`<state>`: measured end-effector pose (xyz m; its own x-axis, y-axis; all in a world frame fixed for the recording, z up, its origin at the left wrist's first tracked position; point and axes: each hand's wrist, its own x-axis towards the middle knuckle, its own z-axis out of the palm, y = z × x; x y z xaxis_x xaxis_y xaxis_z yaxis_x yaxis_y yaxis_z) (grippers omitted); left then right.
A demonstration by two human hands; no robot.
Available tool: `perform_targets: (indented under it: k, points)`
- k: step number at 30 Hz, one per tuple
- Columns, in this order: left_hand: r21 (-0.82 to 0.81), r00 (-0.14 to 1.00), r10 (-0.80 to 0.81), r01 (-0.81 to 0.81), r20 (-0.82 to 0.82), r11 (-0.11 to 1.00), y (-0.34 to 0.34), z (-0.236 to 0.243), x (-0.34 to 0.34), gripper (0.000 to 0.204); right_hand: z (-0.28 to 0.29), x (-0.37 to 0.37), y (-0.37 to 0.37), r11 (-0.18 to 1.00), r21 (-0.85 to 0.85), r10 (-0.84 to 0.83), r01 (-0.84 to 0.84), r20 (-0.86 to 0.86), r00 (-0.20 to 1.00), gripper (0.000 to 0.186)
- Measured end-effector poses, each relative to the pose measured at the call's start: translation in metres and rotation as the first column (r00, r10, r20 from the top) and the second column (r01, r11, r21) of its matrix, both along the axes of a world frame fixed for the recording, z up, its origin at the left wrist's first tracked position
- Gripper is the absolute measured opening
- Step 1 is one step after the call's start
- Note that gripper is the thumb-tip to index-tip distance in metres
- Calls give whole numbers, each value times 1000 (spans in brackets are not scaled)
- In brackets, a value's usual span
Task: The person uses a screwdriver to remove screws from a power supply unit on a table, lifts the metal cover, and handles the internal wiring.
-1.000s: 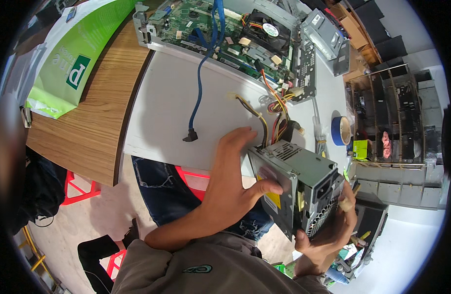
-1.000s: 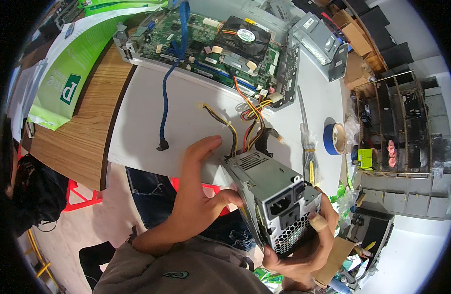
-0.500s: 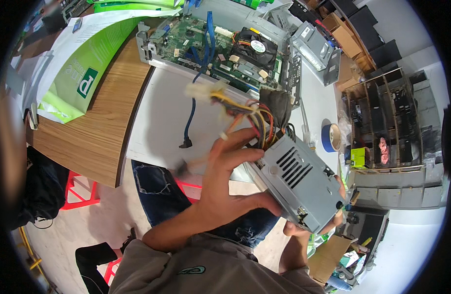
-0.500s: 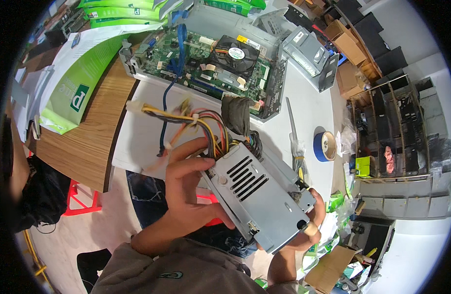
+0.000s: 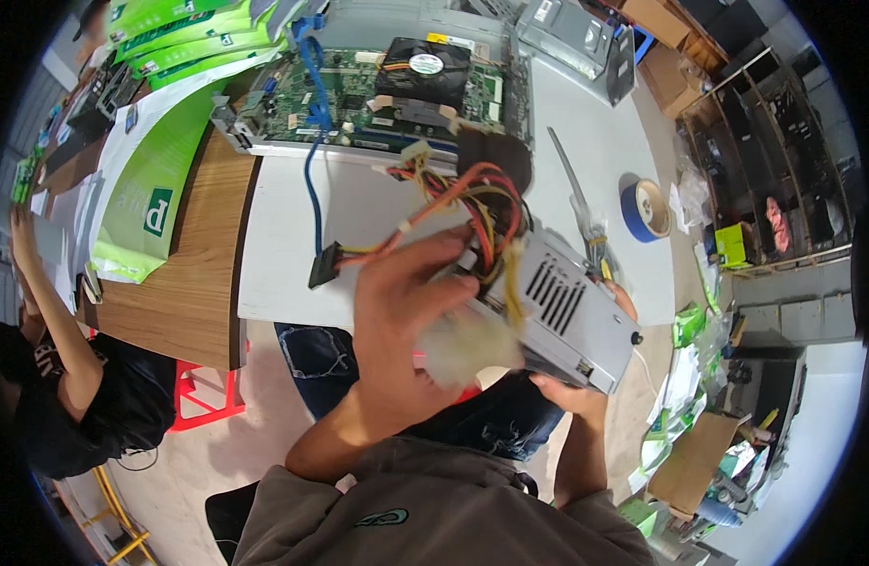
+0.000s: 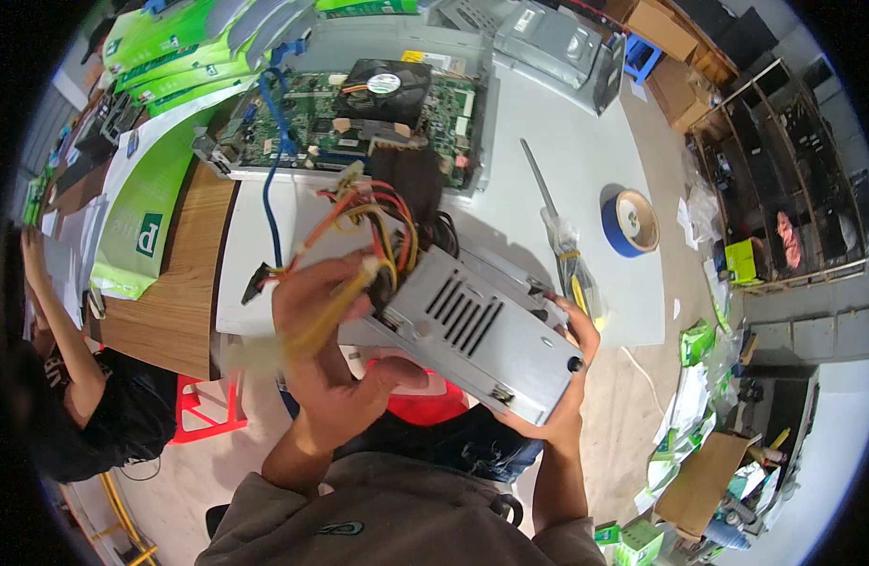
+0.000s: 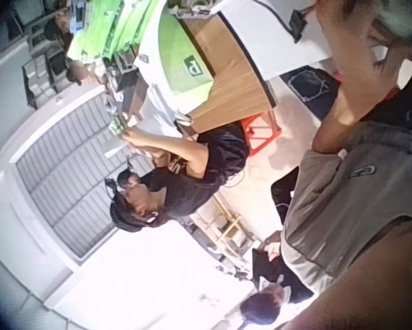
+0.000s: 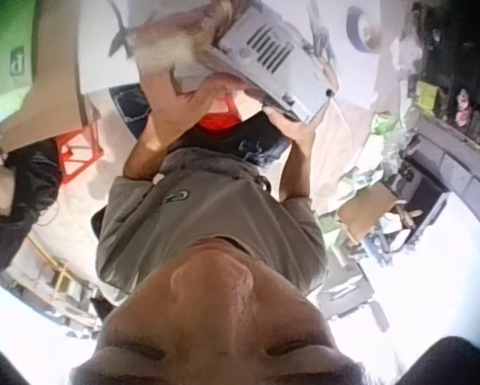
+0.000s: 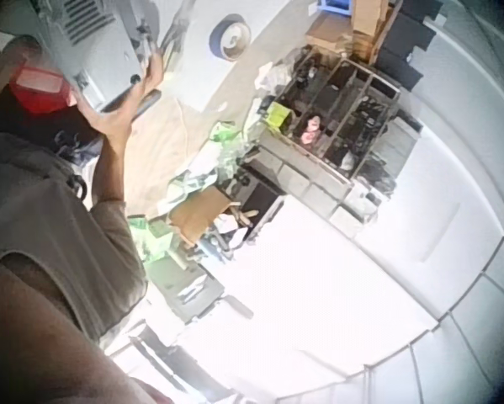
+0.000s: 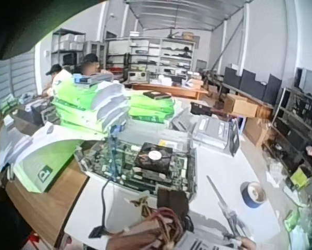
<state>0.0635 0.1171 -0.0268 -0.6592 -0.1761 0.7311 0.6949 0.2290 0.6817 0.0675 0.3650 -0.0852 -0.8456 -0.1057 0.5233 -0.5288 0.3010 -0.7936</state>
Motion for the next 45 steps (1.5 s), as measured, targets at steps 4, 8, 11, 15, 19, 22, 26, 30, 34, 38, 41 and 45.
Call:
perform_targets:
  k: [4, 8, 11, 15, 19, 22, 26, 30, 34, 38, 41, 45]
  points:
    - [-52, 999, 2, 0, 42, 999, 3, 3, -3, 76, 9, -8, 6, 981, 137, 141, -137, -21, 990, 120]
    - [-16, 996, -86, 86, 2, 996, 4, -1, -12, 98, 19, -6, -2, 987, 21, 161, -160, -43, 986, 122]
    - [32, 988, -155, 155, -3, 987, 5, -9, -19, 108, 50, -5, -14, 992, -3, 126, -128, -161, 979, 114]
    - [47, 980, -190, 187, 65, 981, 6, -7, -22, 120, 100, -12, -28, 983, 153, 130, -99, -202, 971, 91]
    - [143, 959, -205, 179, 194, 973, 13, -1, -17, 120, 87, -14, -41, 995, 86, 78, -59, -232, 969, 74]
    - [259, 937, -213, 141, 277, 955, 19, 2, -11, 114, 89, -10, -46, 999, 16, 47, -45, -172, 984, 73]
    - [241, 947, -262, 215, 185, 946, 14, -8, -15, 109, 90, -14, -44, 998, -19, 53, -56, -139, 989, 76]
    - [266, 923, -339, 286, 182, 921, 11, -10, -18, 117, 81, -17, -47, 996, -39, 68, -79, -226, 972, 78]
    - [282, 883, -402, 332, 242, 900, 13, -1, -17, 135, 69, -17, -59, 1000, 14, -11, 17, -387, 922, 85]
    - [178, 907, -316, 274, 279, 945, 14, 1, -16, 137, 62, -24, -65, 991, -136, -43, -18, -433, 901, 88]
    - [204, 912, -318, 270, 261, 941, 15, 1, -19, 132, 61, -31, -71, 988, -152, -66, -1, -437, 897, 89]
    - [236, 904, -351, 296, 245, 926, 13, 0, -22, 130, 68, -26, -65, 999, -34, -21, 10, -355, 935, 87]
